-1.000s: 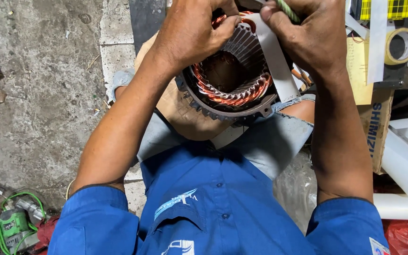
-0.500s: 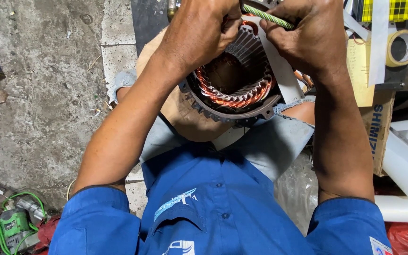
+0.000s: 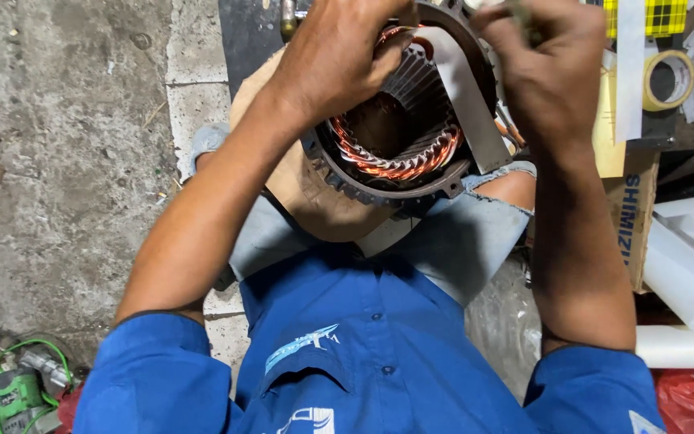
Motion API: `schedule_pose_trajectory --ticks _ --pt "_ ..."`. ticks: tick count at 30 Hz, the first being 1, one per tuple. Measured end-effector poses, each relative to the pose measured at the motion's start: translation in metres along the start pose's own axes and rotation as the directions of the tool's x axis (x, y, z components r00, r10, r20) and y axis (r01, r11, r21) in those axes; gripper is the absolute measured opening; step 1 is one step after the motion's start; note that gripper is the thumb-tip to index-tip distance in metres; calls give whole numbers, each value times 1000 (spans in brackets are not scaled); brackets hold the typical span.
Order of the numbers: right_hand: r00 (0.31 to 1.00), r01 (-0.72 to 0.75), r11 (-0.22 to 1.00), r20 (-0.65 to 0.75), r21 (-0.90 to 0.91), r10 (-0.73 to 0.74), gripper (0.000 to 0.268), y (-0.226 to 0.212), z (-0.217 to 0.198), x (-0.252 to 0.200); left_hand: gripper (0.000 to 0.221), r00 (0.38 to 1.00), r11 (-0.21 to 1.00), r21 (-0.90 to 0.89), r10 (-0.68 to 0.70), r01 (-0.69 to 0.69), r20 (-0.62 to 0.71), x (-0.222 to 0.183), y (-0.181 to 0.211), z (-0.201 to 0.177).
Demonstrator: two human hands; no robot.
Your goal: The person is cutting strips of insulation paper and inserting them into the slots of an electric motor stator.
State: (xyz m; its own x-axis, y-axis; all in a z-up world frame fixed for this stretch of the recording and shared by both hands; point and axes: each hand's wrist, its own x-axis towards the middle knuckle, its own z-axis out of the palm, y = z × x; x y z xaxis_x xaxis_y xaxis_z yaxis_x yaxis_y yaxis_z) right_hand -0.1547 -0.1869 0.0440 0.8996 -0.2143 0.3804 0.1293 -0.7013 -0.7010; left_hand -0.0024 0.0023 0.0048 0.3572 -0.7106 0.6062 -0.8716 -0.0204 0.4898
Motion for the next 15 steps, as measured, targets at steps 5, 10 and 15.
schedule_pose_trajectory --ticks 5,10,15 --pt "981 -76 993 -171 87 90 49 -55 -5 -18 21 979 998 -40 -38 46 199 11 -14 7" --pt "984 -82 975 -140 207 112 36 -58 18 -33 26 886 987 -108 -53 116 462 32 -24 16" --pt "989 -45 999 -143 11 46 14 -47 27 -36 30 901 972 -227 45 61 432 33 -34 21"
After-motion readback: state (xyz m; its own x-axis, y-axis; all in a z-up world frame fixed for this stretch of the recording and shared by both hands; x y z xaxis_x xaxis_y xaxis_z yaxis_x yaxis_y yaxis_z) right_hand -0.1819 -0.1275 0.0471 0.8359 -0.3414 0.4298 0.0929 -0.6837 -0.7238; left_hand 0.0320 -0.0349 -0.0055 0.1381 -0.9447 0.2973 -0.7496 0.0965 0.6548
